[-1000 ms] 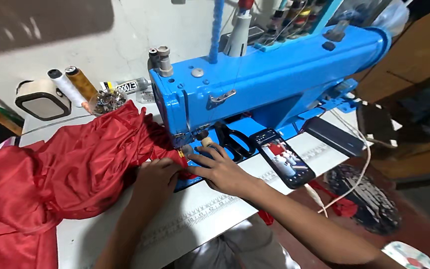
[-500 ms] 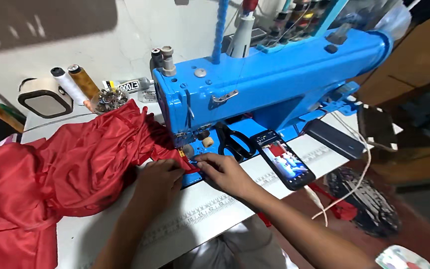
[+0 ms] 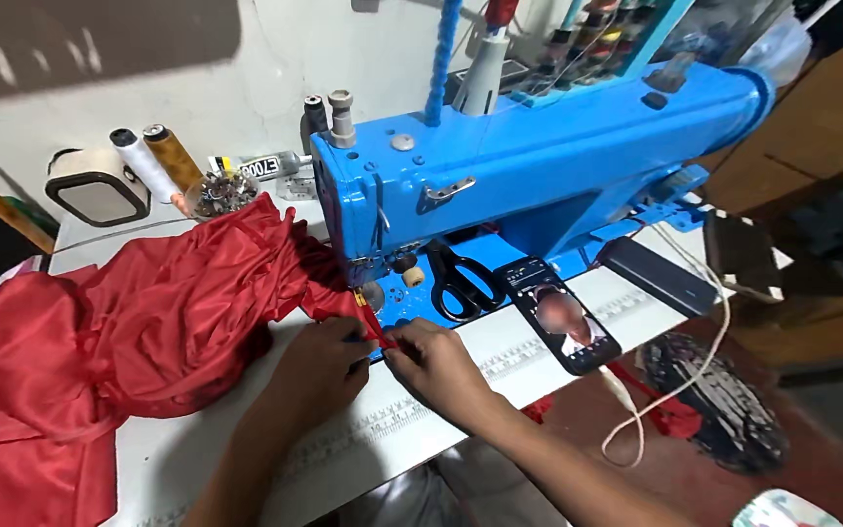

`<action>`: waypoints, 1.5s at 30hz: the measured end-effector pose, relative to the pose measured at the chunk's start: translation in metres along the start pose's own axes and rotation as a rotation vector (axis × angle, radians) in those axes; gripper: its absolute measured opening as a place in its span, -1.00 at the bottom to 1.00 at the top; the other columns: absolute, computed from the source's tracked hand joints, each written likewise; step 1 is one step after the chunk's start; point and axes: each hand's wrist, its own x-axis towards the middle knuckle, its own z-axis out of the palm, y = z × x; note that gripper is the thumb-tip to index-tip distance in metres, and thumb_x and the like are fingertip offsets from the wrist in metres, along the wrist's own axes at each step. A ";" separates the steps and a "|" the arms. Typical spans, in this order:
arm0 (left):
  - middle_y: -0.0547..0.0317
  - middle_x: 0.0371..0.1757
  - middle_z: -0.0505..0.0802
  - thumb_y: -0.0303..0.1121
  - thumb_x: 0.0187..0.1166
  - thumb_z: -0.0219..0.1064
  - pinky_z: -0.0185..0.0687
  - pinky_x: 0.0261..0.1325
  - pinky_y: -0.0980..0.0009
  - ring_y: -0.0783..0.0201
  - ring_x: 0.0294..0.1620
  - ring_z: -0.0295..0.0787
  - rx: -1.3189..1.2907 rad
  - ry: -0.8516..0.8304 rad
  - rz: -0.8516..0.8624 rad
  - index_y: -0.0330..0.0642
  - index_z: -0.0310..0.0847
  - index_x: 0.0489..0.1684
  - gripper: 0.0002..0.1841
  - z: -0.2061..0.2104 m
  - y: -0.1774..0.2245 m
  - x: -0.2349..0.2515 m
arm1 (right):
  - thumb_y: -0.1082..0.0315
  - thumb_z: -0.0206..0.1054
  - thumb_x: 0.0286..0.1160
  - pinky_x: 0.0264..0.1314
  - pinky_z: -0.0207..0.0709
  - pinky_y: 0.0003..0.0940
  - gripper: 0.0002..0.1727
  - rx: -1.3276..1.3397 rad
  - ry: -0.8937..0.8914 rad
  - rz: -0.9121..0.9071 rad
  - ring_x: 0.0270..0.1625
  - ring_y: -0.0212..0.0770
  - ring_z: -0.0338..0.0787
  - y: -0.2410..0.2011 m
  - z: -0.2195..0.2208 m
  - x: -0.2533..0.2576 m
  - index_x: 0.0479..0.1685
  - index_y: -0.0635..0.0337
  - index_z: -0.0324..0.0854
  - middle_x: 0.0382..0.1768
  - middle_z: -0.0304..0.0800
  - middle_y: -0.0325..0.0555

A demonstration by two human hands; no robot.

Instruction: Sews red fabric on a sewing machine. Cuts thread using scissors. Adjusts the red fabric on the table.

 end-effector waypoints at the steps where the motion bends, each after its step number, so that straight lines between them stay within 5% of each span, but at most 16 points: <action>1: -0.07 0.04 0.88 -0.35 0.51 0.24 0.70 0.07 -0.12 -0.13 0.07 0.83 -0.007 -0.007 -0.007 -0.15 0.90 -0.01 -0.70 0.000 0.000 0.000 | 0.40 0.32 0.53 -0.11 0.70 -0.34 -0.78 -0.030 0.040 -0.029 -0.24 -0.15 0.81 0.000 0.003 -0.002 -0.07 0.32 0.83 -0.24 0.81 0.05; 14: -0.11 0.17 0.86 -0.31 0.58 0.23 0.65 0.26 -0.11 -0.13 0.21 0.80 -0.084 -0.108 -0.115 -0.26 0.84 0.11 -0.66 -0.010 0.004 0.002 | 0.37 0.34 0.46 -0.31 0.69 -0.36 -0.82 -0.332 0.243 -0.324 -0.24 -0.11 0.81 0.012 0.029 -0.012 -0.21 0.19 0.87 -0.34 0.77 -0.07; 17: -0.06 0.13 0.86 -0.30 0.55 0.26 0.69 0.20 -0.06 -0.07 0.16 0.81 -0.096 -0.095 -0.102 -0.15 0.82 0.23 -0.64 -0.009 0.003 0.002 | 0.31 0.32 0.51 -0.32 0.69 -0.33 -0.77 -0.325 0.210 -0.349 -0.24 -0.10 0.81 0.014 0.029 -0.015 -0.14 0.18 0.88 -0.32 0.78 -0.07; 21: -0.13 0.21 0.83 -0.35 0.55 0.24 0.65 0.20 -0.16 -0.17 0.21 0.78 -0.077 -0.088 -0.085 -0.14 0.87 0.14 -0.67 -0.008 0.004 0.000 | 0.25 0.24 0.62 -0.07 0.71 -0.29 -0.71 -0.149 0.132 -0.375 -0.11 -0.10 0.82 0.022 0.013 -0.014 -0.12 0.16 0.90 -0.23 0.84 -0.06; 30: -0.10 0.24 0.83 -0.37 0.53 0.22 0.62 0.21 -0.19 -0.17 0.26 0.77 -0.039 -0.115 -0.080 -0.12 0.87 0.15 -0.65 -0.009 0.006 0.001 | 0.46 0.22 0.50 0.16 0.65 0.04 -0.62 -0.296 0.007 -0.533 0.17 0.13 0.78 0.040 -0.006 0.035 0.14 -0.02 0.87 0.19 0.84 0.01; 45: -0.06 0.39 0.78 -0.31 0.52 0.25 0.48 0.38 -0.26 -0.13 0.48 0.66 0.047 -0.188 -0.165 -0.05 0.81 0.29 -0.60 -0.015 0.014 -0.001 | 0.55 0.27 0.39 -0.04 0.62 0.03 -0.52 -0.365 0.058 -0.477 0.04 0.15 0.78 0.045 0.008 0.035 0.19 -0.14 0.86 0.01 0.82 0.07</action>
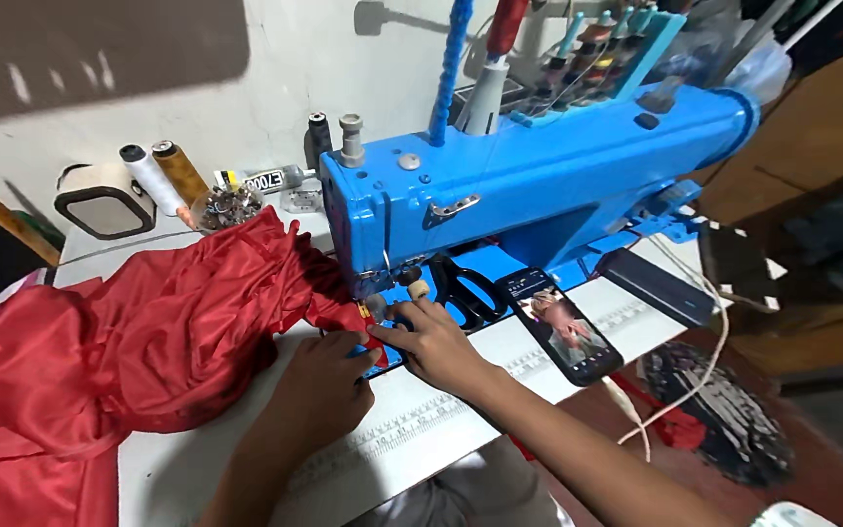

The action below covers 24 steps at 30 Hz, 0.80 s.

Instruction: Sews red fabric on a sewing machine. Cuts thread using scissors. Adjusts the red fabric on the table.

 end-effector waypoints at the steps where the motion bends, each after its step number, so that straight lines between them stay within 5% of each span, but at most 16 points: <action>1: -0.06 0.40 0.78 -0.31 0.52 0.25 0.47 0.39 -0.27 -0.13 0.49 0.65 0.001 -0.002 -0.009 -0.05 0.80 0.29 -0.60 -0.001 0.000 0.000 | 0.55 0.28 0.38 -0.05 0.62 0.04 -0.52 -0.003 0.000 0.004 0.04 0.16 0.78 0.000 0.000 0.001 0.20 -0.14 0.86 0.01 0.82 0.08; 13: -0.03 0.50 0.72 -0.25 0.54 0.23 0.42 0.46 -0.24 -0.11 0.55 0.60 0.048 0.006 -0.045 -0.05 0.72 0.42 -0.54 0.003 -0.001 0.001 | 0.55 0.27 0.41 -0.06 0.61 0.04 -0.49 -0.009 -0.009 0.047 0.03 0.18 0.78 0.000 0.001 0.004 0.27 -0.18 0.83 0.02 0.81 0.11; 24: -0.02 0.66 0.59 -0.16 0.60 0.18 0.28 0.56 -0.25 -0.15 0.69 0.43 0.038 -0.030 -0.084 0.00 0.63 0.53 -0.49 0.004 -0.007 0.005 | 0.53 0.17 0.48 0.07 0.60 -0.02 -0.58 0.182 0.077 0.035 0.02 0.06 0.75 0.005 -0.001 -0.001 0.00 -0.09 0.93 -0.08 0.80 0.03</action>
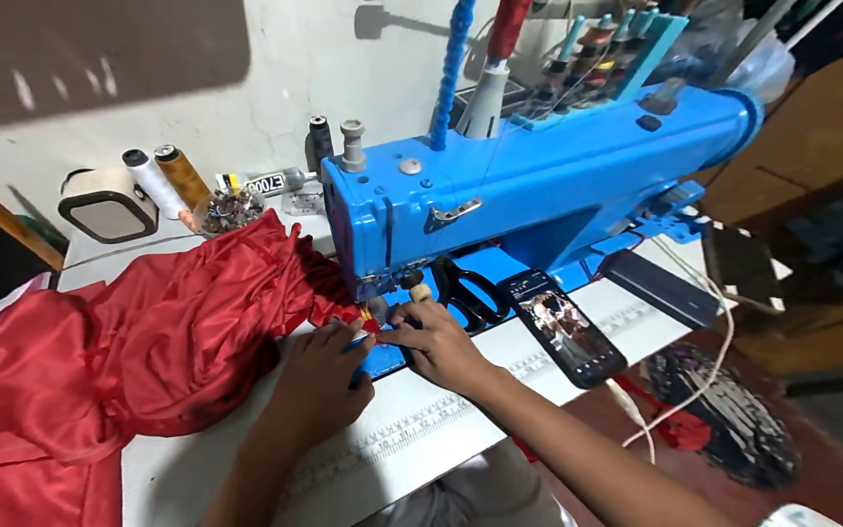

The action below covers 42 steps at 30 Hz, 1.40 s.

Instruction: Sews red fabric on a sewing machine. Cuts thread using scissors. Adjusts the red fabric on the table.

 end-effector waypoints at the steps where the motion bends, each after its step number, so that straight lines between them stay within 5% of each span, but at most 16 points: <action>1: -0.02 0.65 0.60 -0.16 0.60 0.17 0.26 0.57 -0.25 -0.16 0.69 0.42 -0.004 0.011 0.004 0.00 0.64 0.52 -0.50 0.001 -0.001 0.000 | 0.53 0.17 0.48 0.07 0.60 -0.03 -0.58 -0.001 0.004 -0.002 0.01 0.06 0.75 0.000 0.000 0.000 0.00 -0.09 0.93 -0.09 0.80 0.03; 10: 0.13 0.57 0.69 -0.14 0.65 0.11 0.23 0.60 -0.20 -0.02 0.67 0.46 -0.042 0.067 -0.037 -0.06 0.68 0.39 -0.56 0.004 -0.011 0.008 | 0.55 0.20 0.45 0.16 0.60 0.05 -0.56 -0.064 -0.076 -0.049 0.26 0.10 0.76 -0.003 0.002 -0.002 0.14 -0.03 0.88 0.22 0.85 -0.08; 18: 0.13 0.49 0.75 -0.21 0.62 0.14 0.29 0.56 -0.19 -0.02 0.61 0.54 -0.034 0.109 -0.018 -0.08 0.73 0.29 -0.61 0.006 -0.014 0.010 | 0.49 0.23 0.50 0.07 0.61 -0.10 -0.67 -0.185 -0.044 -0.192 0.14 0.01 0.79 -0.008 0.006 -0.006 0.08 0.07 0.86 0.09 0.89 -0.15; 31: 0.05 0.51 0.72 -0.24 0.60 0.08 0.34 0.50 -0.22 -0.04 0.61 0.54 -0.057 0.152 -0.038 -0.14 0.69 0.22 -0.62 0.011 -0.020 0.014 | 0.48 0.25 0.51 0.11 0.59 -0.05 -0.88 -0.241 -0.078 -0.137 0.15 0.04 0.80 -0.018 0.007 -0.004 -0.23 0.13 0.71 0.21 0.86 -0.10; 42: -0.07 0.21 0.84 -0.36 0.62 0.03 0.44 0.33 -0.26 -0.21 0.41 0.67 0.008 0.274 -0.067 -0.26 0.70 0.16 -0.64 0.019 -0.023 0.024 | 0.49 0.23 0.52 0.15 0.60 -0.01 -0.83 -0.284 -0.095 -0.097 0.20 0.08 0.79 -0.019 0.010 -0.001 -0.16 0.15 0.75 0.25 0.85 -0.08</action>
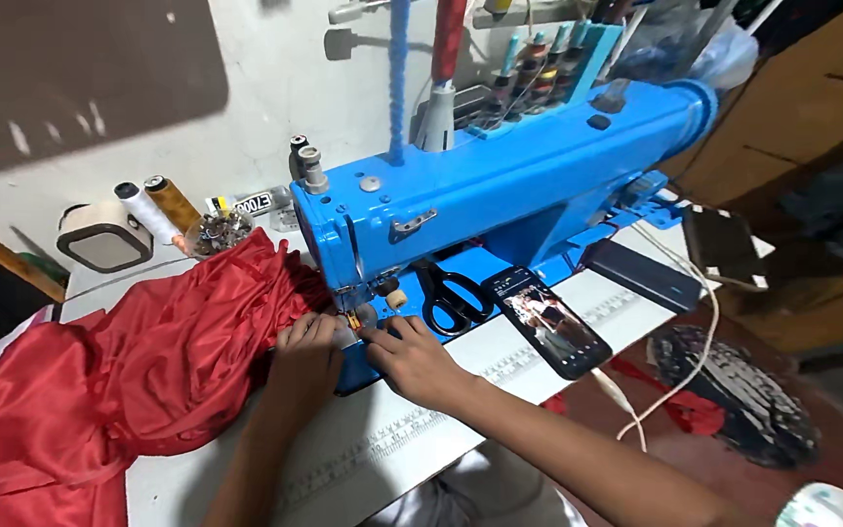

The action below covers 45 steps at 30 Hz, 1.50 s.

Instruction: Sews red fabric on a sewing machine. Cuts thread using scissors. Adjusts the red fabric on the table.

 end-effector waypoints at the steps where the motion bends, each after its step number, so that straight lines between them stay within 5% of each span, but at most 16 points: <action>1: -0.07 0.19 0.86 -0.36 0.61 0.02 0.47 0.29 -0.26 -0.21 0.38 0.69 0.010 0.031 0.011 -0.25 0.71 0.15 -0.64 0.002 -0.002 0.001 | 0.49 0.22 0.53 0.16 0.60 -0.01 -0.82 0.006 -0.006 0.005 0.22 0.08 0.79 0.001 0.000 0.000 -0.13 0.15 0.76 0.26 0.84 -0.08; 6: -0.28 0.03 0.87 -0.41 0.63 0.07 0.60 0.20 -0.24 -0.30 0.21 0.78 0.014 0.148 0.057 -0.46 0.74 -0.02 -0.66 0.003 -0.010 0.008 | 0.48 0.22 0.54 0.21 0.60 0.04 -0.81 0.143 0.033 -0.003 0.24 0.11 0.79 0.000 -0.005 -0.011 -0.15 0.16 0.78 0.20 0.86 -0.01; 8: -0.41 0.06 0.84 -0.49 0.66 0.10 0.62 0.30 -0.21 -0.32 0.20 0.79 -0.037 0.116 -0.027 -0.56 0.71 0.02 -0.70 -0.010 -0.007 0.017 | 0.43 0.22 0.60 0.25 0.62 0.04 -0.81 0.195 0.070 -0.019 0.27 0.10 0.79 -0.005 -0.008 -0.025 -0.11 0.15 0.79 0.21 0.86 -0.01; 11: -0.39 -0.07 0.83 -0.48 0.64 0.10 0.63 0.14 -0.27 -0.26 0.04 0.82 -0.190 0.064 -0.095 -0.52 0.69 0.03 -0.71 -0.022 -0.014 0.036 | 0.38 0.24 0.60 0.24 0.62 -0.04 -0.81 0.204 0.126 -0.020 0.23 0.03 0.79 -0.011 -0.015 -0.048 -0.14 0.08 0.81 0.15 0.89 -0.11; 13: -0.38 0.04 0.83 -0.44 0.67 0.13 0.58 0.29 -0.25 -0.20 0.18 0.79 -0.263 0.017 -0.094 -0.50 0.67 0.10 -0.70 -0.023 -0.020 0.049 | 0.38 0.24 0.58 0.24 0.60 -0.06 -0.81 0.188 0.155 0.022 0.22 0.00 0.79 -0.006 -0.026 -0.057 -0.14 0.06 0.81 0.08 0.91 -0.14; 16: -0.53 0.34 0.69 -0.40 0.61 0.29 0.23 0.59 -0.37 -0.41 0.52 0.51 -0.177 -0.103 -0.086 -0.53 0.61 0.29 -0.61 -0.020 -0.029 0.064 | 0.39 0.25 0.55 0.28 0.61 -0.05 -0.78 0.109 0.207 0.197 0.21 -0.02 0.80 0.010 -0.046 -0.062 -0.07 0.08 0.83 0.02 0.89 -0.14; 26: -0.44 0.30 0.74 0.04 0.53 0.30 0.36 0.48 -0.38 -0.35 0.47 0.60 0.042 -0.068 -0.029 -0.40 0.65 0.29 -0.37 -0.005 -0.068 0.068 | 0.31 0.30 0.57 0.48 0.53 0.15 -0.57 -0.018 0.086 0.598 0.51 0.30 0.64 0.041 -0.049 -0.055 0.42 0.12 0.66 0.43 0.66 0.30; 32: -0.36 0.22 0.79 0.04 0.38 0.48 0.47 0.42 -0.32 -0.23 0.37 0.70 -0.128 -0.035 -0.136 -0.38 0.66 0.28 -0.34 -0.017 -0.045 0.048 | 0.38 0.33 0.53 0.20 0.63 0.11 -0.76 -0.103 0.073 0.586 0.15 0.17 0.84 0.048 -0.047 -0.040 0.08 0.17 0.79 0.01 0.87 0.12; 35: -0.34 0.02 0.85 0.08 0.37 0.48 0.51 0.25 -0.38 -0.26 0.19 0.78 -0.131 -0.076 -0.206 -0.37 0.79 -0.02 -0.42 -0.023 -0.035 0.036 | 0.49 0.35 0.44 0.05 0.67 0.08 -0.80 -0.104 0.125 0.566 0.04 0.20 0.86 0.049 -0.041 -0.026 -0.03 0.26 0.79 -0.11 0.87 0.16; 37: -0.40 -0.14 0.85 0.01 0.46 0.47 0.49 0.16 -0.42 -0.38 0.05 0.78 -0.078 -0.115 -0.182 -0.41 0.83 -0.22 -0.49 -0.032 -0.028 0.027 | 0.58 0.30 0.42 -0.05 0.73 0.05 -0.76 -0.019 0.112 0.593 0.01 0.26 0.85 0.048 -0.045 -0.018 0.00 0.29 0.78 -0.16 0.84 0.22; 41: -0.32 -0.17 0.91 -0.14 0.61 0.36 0.53 0.23 -0.30 -0.34 0.00 0.82 -0.020 -0.086 -0.038 -0.36 0.90 -0.14 -0.61 -0.048 -0.025 0.002 | 0.35 0.20 0.65 0.34 0.58 0.09 -0.54 0.553 -0.219 0.777 0.35 0.15 0.72 0.056 -0.084 -0.007 0.52 0.19 0.52 0.28 0.71 0.23; 43: -0.32 -0.16 0.91 -0.16 0.65 0.34 0.56 0.23 -0.24 -0.30 -0.01 0.83 -0.030 -0.084 -0.079 -0.38 0.89 -0.13 -0.61 -0.058 -0.020 -0.012 | 0.31 0.27 0.65 0.23 0.62 -0.05 -0.46 0.822 -0.186 0.815 0.15 -0.01 0.78 0.056 -0.094 -0.015 0.61 0.21 0.42 0.19 0.75 0.17; 45: -0.30 -0.18 0.92 -0.15 0.66 0.34 0.57 0.23 -0.20 -0.25 -0.02 0.84 -0.045 -0.073 -0.118 -0.38 0.89 -0.15 -0.61 -0.068 -0.018 -0.027 | 0.37 0.23 0.70 -0.17 0.68 -0.31 -0.43 1.100 -0.138 0.868 -0.23 -0.24 0.76 0.049 -0.102 -0.030 0.68 0.25 0.28 -0.02 0.73 0.05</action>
